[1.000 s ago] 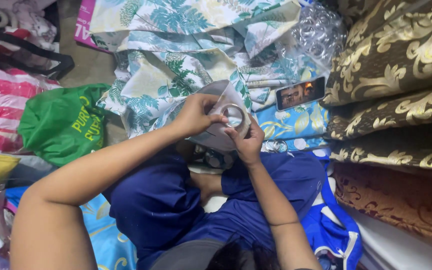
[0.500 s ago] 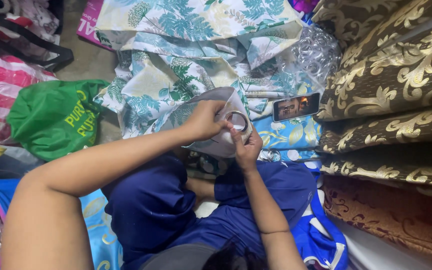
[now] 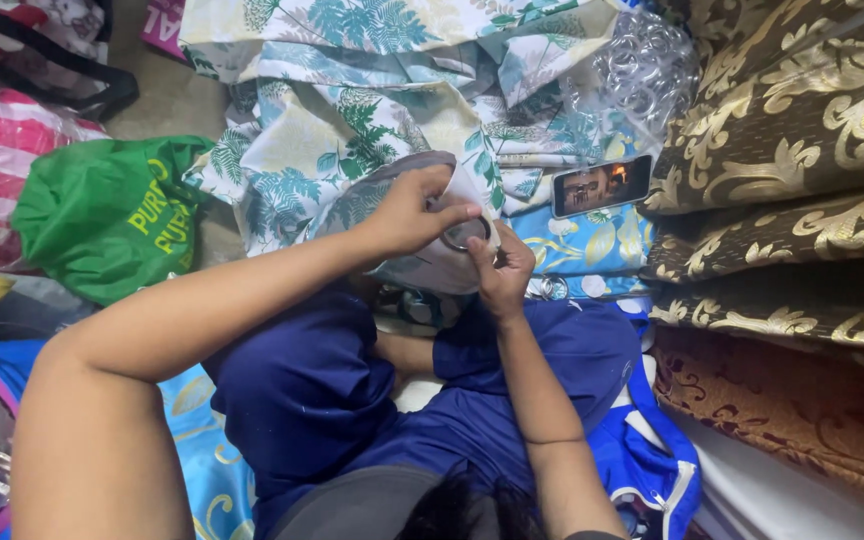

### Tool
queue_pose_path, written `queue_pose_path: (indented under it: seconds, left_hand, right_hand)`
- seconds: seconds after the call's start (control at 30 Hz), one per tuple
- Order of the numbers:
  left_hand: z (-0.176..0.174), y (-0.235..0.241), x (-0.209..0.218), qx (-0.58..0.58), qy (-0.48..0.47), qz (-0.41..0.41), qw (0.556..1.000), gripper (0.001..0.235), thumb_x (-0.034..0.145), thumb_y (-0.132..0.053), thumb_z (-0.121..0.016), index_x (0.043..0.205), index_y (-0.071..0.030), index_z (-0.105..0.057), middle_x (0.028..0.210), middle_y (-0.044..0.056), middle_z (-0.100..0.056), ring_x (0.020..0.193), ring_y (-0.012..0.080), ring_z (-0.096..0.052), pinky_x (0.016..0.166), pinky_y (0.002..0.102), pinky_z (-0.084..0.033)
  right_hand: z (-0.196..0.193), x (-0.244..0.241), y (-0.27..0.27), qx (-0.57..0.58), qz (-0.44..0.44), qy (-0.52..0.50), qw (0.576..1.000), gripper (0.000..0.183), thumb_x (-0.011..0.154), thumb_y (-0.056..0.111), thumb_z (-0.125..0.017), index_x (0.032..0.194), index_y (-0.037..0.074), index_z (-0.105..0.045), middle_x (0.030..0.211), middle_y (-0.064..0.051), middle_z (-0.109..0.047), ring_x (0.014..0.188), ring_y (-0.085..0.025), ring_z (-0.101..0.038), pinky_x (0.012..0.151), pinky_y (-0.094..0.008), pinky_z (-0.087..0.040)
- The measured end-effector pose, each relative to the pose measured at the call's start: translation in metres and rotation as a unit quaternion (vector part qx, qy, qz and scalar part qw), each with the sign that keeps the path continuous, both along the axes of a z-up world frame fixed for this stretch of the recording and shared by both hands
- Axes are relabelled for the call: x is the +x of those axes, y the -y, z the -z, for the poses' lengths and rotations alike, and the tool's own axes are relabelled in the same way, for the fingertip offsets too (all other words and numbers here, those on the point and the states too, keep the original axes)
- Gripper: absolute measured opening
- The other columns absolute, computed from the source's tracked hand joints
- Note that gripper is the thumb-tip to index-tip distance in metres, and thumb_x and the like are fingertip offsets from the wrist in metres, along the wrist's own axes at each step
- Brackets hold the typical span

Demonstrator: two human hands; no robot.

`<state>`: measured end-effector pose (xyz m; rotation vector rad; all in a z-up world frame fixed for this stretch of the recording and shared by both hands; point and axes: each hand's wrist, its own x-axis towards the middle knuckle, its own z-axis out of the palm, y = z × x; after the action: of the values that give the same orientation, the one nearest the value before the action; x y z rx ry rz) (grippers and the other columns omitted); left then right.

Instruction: The person sits on the floor and sews a grommet into a patterned curtain panel using a needle and thread. They repeatedly pull the thread through the fabric around the grommet, adjust the fabric, and continue stitching.

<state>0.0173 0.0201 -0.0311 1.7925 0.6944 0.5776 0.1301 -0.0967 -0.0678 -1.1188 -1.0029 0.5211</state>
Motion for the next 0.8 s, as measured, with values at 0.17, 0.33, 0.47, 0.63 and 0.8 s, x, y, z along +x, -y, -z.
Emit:
queue_pose_path:
  seconds: [0.17, 0.33, 0.47, 0.63, 0.8]
  left_hand:
    - [-0.019, 0.01, 0.003, 0.001, 0.004, 0.017, 1.0, 0.029, 0.079, -0.029, -0.074, 0.083, -0.001, -0.066, 0.077, 0.014, -0.06, 0.074, 0.0262, -0.061, 0.068, 0.036, -0.047]
    - [-0.008, 0.013, 0.001, -0.009, -0.146, 0.113, 0.983, 0.032, 0.074, -0.032, -0.075, 0.094, -0.009, -0.066, 0.083, 0.013, -0.067, 0.084, 0.0336, -0.065, 0.071, 0.042, -0.05]
    - [0.029, 0.007, -0.005, -0.044, -0.317, 0.207, 0.924, 0.031, 0.076, -0.037, -0.073, 0.088, -0.009, -0.068, 0.081, 0.013, -0.07, 0.084, 0.0334, -0.068, 0.071, 0.041, -0.052]
    - [0.024, 0.008, -0.015, -0.055, -0.375, 0.297, 0.876, 0.036, 0.074, -0.032, -0.075, 0.094, -0.004, -0.067, 0.088, 0.019, -0.069, 0.089, 0.0351, -0.067, 0.074, 0.042, -0.052]
    - [0.011, 0.02, -0.015, -0.156, -0.374, 0.319, 0.857, 0.027, 0.078, -0.027, -0.073, 0.094, -0.006, -0.067, 0.08, 0.015, -0.069, 0.076, 0.0266, -0.066, 0.063, 0.036, -0.054]
  right_hand:
    - [0.014, 0.005, 0.0, 0.005, 0.029, -0.11, 0.993, 0.022, 0.091, 0.016, -0.063, 0.072, 0.005, -0.062, 0.064, -0.003, -0.054, 0.061, -0.008, -0.045, 0.059, -0.024, -0.039]
    - [0.04, 0.016, -0.006, -0.019, 0.087, -0.289, 0.953, 0.024, 0.091, 0.023, -0.061, 0.075, 0.005, -0.062, 0.064, -0.006, -0.063, 0.057, -0.007, -0.059, 0.056, -0.021, -0.049]
    - [-0.016, 0.014, -0.012, -0.03, 0.125, -0.413, 0.901, 0.021, 0.088, 0.023, -0.062, 0.078, 0.004, -0.064, 0.068, -0.011, -0.068, 0.059, -0.015, -0.069, 0.058, -0.024, -0.056]
    - [0.001, 0.04, -0.013, -0.036, 0.149, -0.455, 0.877, 0.025, 0.086, 0.029, -0.065, 0.083, 0.003, -0.064, 0.075, -0.013, -0.07, 0.065, -0.018, -0.07, 0.062, -0.028, -0.059]
    - [0.026, 0.061, -0.016, -0.019, 0.167, -0.487, 0.857, 0.027, 0.083, 0.029, -0.069, 0.084, 0.002, -0.066, 0.078, -0.016, -0.07, 0.066, -0.023, -0.071, 0.064, -0.034, -0.061]
